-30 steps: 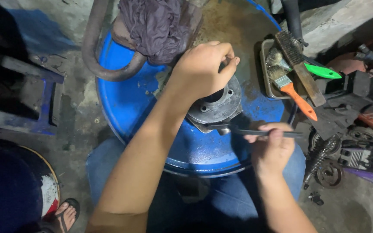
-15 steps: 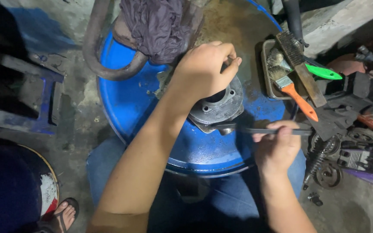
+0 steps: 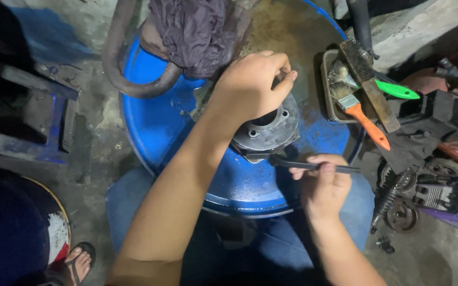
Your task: Measuring the dimensions of a motorcycle engine cylinder using a vernier caliper and cleaning the part with a brush.
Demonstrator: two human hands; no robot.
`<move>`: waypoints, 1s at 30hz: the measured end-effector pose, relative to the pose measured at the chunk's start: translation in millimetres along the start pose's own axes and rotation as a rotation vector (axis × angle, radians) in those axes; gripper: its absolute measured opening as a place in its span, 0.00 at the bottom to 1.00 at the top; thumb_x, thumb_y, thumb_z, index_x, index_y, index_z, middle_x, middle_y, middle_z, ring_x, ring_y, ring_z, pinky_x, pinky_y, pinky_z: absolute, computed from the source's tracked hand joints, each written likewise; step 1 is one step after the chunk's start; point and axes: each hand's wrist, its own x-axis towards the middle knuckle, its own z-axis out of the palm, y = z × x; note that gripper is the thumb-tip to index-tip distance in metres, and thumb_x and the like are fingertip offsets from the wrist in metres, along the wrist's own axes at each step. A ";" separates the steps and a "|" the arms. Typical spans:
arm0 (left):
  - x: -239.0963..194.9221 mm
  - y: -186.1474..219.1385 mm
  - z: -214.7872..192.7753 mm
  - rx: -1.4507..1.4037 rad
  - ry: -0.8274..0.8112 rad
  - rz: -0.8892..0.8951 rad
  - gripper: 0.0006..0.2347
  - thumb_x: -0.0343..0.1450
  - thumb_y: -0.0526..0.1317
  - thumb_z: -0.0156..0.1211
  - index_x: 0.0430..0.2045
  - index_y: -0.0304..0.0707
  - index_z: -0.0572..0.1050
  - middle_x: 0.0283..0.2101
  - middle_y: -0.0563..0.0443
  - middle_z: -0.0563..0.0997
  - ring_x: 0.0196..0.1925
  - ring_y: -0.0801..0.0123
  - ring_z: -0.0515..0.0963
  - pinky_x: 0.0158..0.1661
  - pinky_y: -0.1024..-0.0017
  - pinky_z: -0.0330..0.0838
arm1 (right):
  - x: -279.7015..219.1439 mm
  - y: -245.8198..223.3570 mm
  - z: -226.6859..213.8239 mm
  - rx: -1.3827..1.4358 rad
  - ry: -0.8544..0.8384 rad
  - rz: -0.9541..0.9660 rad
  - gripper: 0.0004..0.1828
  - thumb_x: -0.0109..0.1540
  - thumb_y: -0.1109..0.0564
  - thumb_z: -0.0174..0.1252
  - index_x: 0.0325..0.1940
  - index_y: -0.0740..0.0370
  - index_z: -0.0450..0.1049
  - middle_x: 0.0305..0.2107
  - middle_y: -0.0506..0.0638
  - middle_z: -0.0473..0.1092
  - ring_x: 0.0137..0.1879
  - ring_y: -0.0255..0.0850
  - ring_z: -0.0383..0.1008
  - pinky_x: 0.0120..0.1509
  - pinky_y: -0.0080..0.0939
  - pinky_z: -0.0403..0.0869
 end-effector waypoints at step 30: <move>-0.6 2.1 -3.1 -0.005 -0.015 0.006 0.15 0.85 0.52 0.59 0.45 0.42 0.86 0.47 0.45 0.93 0.48 0.46 0.90 0.45 0.47 0.79 | 13.7 14.3 -25.1 0.037 0.177 0.110 0.19 0.84 0.39 0.63 0.53 0.56 0.75 0.33 0.51 0.73 0.31 0.40 0.77 0.39 0.37 0.76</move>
